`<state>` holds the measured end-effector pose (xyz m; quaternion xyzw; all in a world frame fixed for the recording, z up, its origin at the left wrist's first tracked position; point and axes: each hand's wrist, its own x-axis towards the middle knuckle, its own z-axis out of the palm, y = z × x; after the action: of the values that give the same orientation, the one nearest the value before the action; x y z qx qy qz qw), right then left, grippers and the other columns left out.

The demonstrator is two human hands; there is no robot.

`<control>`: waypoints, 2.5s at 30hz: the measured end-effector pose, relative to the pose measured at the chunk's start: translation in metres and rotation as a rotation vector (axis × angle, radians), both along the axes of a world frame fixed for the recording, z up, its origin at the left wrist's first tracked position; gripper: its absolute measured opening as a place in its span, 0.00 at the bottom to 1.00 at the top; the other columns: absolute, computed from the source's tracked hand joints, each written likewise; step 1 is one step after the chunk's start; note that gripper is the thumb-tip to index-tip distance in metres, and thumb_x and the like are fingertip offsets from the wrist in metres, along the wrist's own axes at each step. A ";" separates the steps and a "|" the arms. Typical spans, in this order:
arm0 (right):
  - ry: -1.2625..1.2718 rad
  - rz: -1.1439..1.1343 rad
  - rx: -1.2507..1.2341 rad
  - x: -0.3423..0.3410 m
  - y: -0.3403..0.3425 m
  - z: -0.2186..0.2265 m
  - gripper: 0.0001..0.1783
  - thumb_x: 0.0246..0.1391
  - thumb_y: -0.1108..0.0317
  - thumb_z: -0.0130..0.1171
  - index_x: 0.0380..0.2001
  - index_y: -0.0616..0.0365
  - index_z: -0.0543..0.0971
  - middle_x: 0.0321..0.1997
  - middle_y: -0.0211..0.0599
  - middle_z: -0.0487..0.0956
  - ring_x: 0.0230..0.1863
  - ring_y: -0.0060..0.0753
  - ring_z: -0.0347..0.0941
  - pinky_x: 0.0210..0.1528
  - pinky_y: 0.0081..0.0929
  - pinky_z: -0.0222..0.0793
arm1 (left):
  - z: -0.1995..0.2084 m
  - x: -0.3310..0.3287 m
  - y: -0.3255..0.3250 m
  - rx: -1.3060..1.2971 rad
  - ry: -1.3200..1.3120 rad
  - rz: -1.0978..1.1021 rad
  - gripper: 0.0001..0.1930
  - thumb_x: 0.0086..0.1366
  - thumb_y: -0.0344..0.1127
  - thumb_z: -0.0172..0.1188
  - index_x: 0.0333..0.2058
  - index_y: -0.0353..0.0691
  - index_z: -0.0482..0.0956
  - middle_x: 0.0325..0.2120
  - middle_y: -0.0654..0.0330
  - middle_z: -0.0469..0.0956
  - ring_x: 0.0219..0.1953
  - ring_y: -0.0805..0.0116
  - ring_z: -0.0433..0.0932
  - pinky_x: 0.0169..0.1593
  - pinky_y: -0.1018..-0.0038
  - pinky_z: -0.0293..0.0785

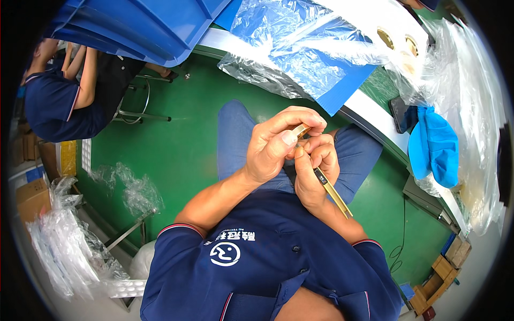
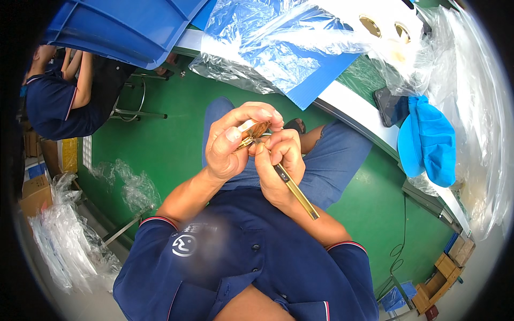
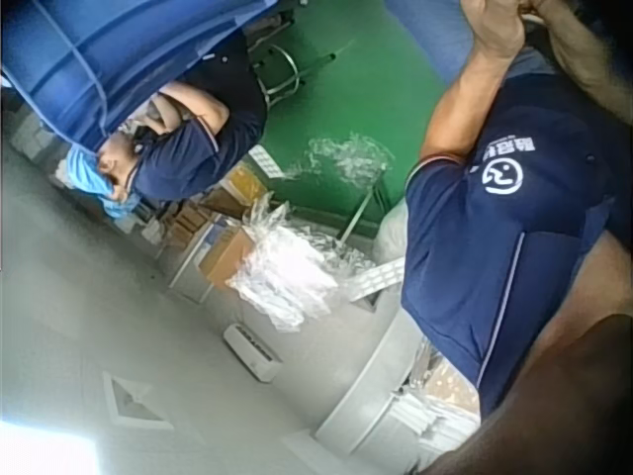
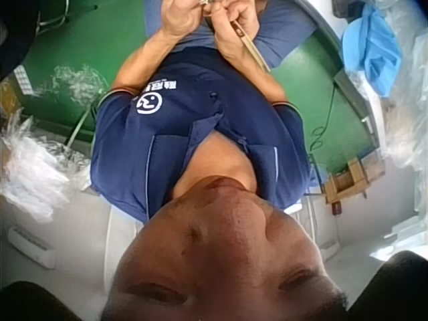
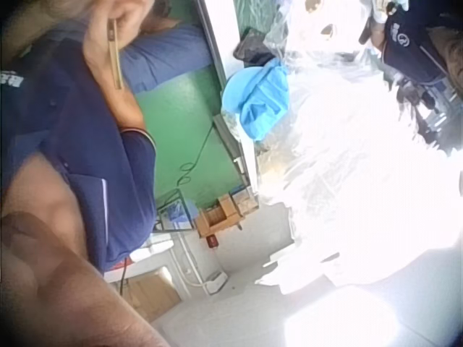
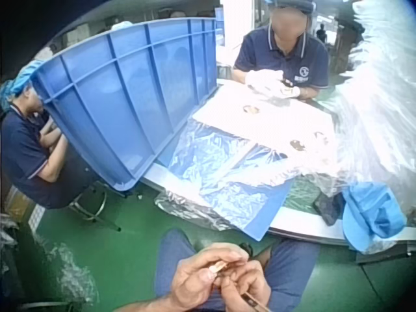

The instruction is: Worker assembles and inspects small circular gold-colored parts, marking them and placing them into a tray.

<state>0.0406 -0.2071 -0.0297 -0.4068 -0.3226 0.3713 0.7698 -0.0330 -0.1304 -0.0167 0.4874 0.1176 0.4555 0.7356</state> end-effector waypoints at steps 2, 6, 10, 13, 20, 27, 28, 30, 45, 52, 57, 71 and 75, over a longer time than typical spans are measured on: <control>-0.043 -0.004 -0.003 0.001 0.000 -0.002 0.15 0.47 0.88 0.50 0.21 0.57 0.59 0.34 0.33 0.62 0.32 0.23 0.71 0.37 0.21 0.70 | 0.000 0.000 0.000 -0.001 0.003 0.005 0.21 0.61 0.43 0.43 0.42 0.29 0.71 0.39 0.45 0.70 0.43 0.58 0.71 0.49 0.65 0.68; -0.152 -0.018 -0.043 0.002 -0.001 0.001 0.15 0.46 0.88 0.51 0.20 0.58 0.59 0.34 0.34 0.63 0.32 0.24 0.72 0.36 0.19 0.71 | 0.000 -0.001 -0.001 -0.021 0.002 -0.010 0.21 0.61 0.43 0.43 0.42 0.29 0.71 0.39 0.45 0.69 0.43 0.58 0.71 0.49 0.65 0.67; -0.161 -0.015 -0.051 0.002 -0.001 0.000 0.16 0.46 0.88 0.52 0.19 0.58 0.59 0.33 0.35 0.63 0.32 0.24 0.72 0.36 0.20 0.70 | -0.001 -0.001 -0.001 -0.025 -0.012 -0.012 0.21 0.61 0.43 0.43 0.42 0.29 0.71 0.39 0.45 0.69 0.43 0.58 0.71 0.49 0.65 0.67; -0.168 0.003 -0.017 0.002 -0.001 -0.003 0.16 0.46 0.88 0.51 0.20 0.57 0.59 0.34 0.34 0.62 0.32 0.25 0.72 0.37 0.21 0.70 | -0.001 0.000 0.000 -0.008 -0.021 -0.011 0.21 0.62 0.44 0.43 0.42 0.30 0.71 0.39 0.45 0.69 0.43 0.58 0.71 0.48 0.65 0.67; 0.062 0.065 0.010 0.002 0.000 -0.001 0.15 0.48 0.87 0.49 0.21 0.56 0.59 0.35 0.32 0.62 0.34 0.24 0.72 0.39 0.21 0.69 | -0.001 0.000 0.001 0.015 -0.025 -0.014 0.22 0.62 0.47 0.42 0.42 0.31 0.70 0.40 0.46 0.69 0.43 0.59 0.71 0.48 0.64 0.67; 0.032 0.048 0.007 0.001 -0.001 -0.003 0.14 0.49 0.87 0.49 0.22 0.56 0.59 0.35 0.32 0.62 0.34 0.23 0.71 0.39 0.21 0.70 | -0.003 0.002 0.001 -0.005 -0.007 -0.007 0.22 0.62 0.48 0.42 0.42 0.33 0.70 0.40 0.47 0.69 0.44 0.59 0.71 0.49 0.63 0.66; 0.033 0.049 0.008 0.001 0.000 -0.003 0.14 0.49 0.87 0.49 0.22 0.56 0.59 0.35 0.32 0.62 0.34 0.23 0.71 0.39 0.21 0.70 | -0.003 0.002 0.001 -0.016 -0.060 0.001 0.20 0.62 0.43 0.43 0.42 0.31 0.71 0.41 0.48 0.70 0.43 0.61 0.71 0.48 0.67 0.67; -0.016 0.083 0.006 0.003 0.000 -0.003 0.14 0.49 0.87 0.49 0.22 0.56 0.59 0.35 0.33 0.62 0.34 0.23 0.71 0.39 0.21 0.70 | -0.003 0.002 0.001 -0.028 -0.114 0.008 0.18 0.61 0.39 0.44 0.42 0.29 0.72 0.41 0.49 0.71 0.42 0.64 0.71 0.47 0.70 0.68; 0.190 0.039 0.035 0.021 0.002 0.006 0.14 0.49 0.87 0.48 0.22 0.57 0.59 0.34 0.35 0.64 0.32 0.26 0.72 0.36 0.25 0.75 | -0.001 -0.004 0.010 -0.228 -0.017 -0.086 0.30 0.66 0.57 0.31 0.53 0.39 0.61 0.50 0.46 0.65 0.53 0.55 0.67 0.56 0.61 0.64; 0.124 0.102 0.028 0.019 0.001 0.010 0.14 0.49 0.86 0.49 0.22 0.56 0.59 0.34 0.35 0.63 0.31 0.24 0.70 0.36 0.23 0.74 | 0.011 -0.005 0.016 -0.518 -0.209 -0.176 0.30 0.63 0.52 0.35 0.51 0.31 0.63 0.50 0.44 0.65 0.55 0.48 0.64 0.59 0.58 0.59; 0.081 0.163 0.016 0.015 -0.001 0.007 0.14 0.49 0.85 0.50 0.22 0.56 0.59 0.35 0.35 0.63 0.31 0.23 0.70 0.35 0.22 0.73 | -0.001 0.000 0.016 -0.492 -0.275 -0.173 0.29 0.63 0.63 0.35 0.44 0.43 0.67 0.48 0.45 0.67 0.52 0.49 0.67 0.54 0.55 0.65; 0.075 0.089 0.009 0.017 0.001 0.008 0.14 0.48 0.87 0.49 0.23 0.57 0.59 0.36 0.34 0.62 0.34 0.24 0.72 0.38 0.22 0.72 | 0.007 -0.003 0.017 -0.277 -0.133 -0.181 0.24 0.60 0.49 0.44 0.46 0.35 0.67 0.46 0.44 0.68 0.52 0.53 0.67 0.55 0.59 0.63; -0.003 0.075 -0.008 0.017 0.001 0.009 0.14 0.48 0.88 0.49 0.24 0.56 0.59 0.36 0.34 0.63 0.33 0.22 0.70 0.37 0.20 0.70 | 0.004 0.001 0.013 -0.234 -0.200 -0.176 0.21 0.61 0.44 0.43 0.44 0.30 0.68 0.43 0.48 0.71 0.46 0.64 0.70 0.52 0.68 0.64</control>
<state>0.0574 -0.2057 -0.0208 -0.3978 -0.3372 0.4007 0.7533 -0.0325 -0.1172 -0.0123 0.3589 0.0530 0.4189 0.8324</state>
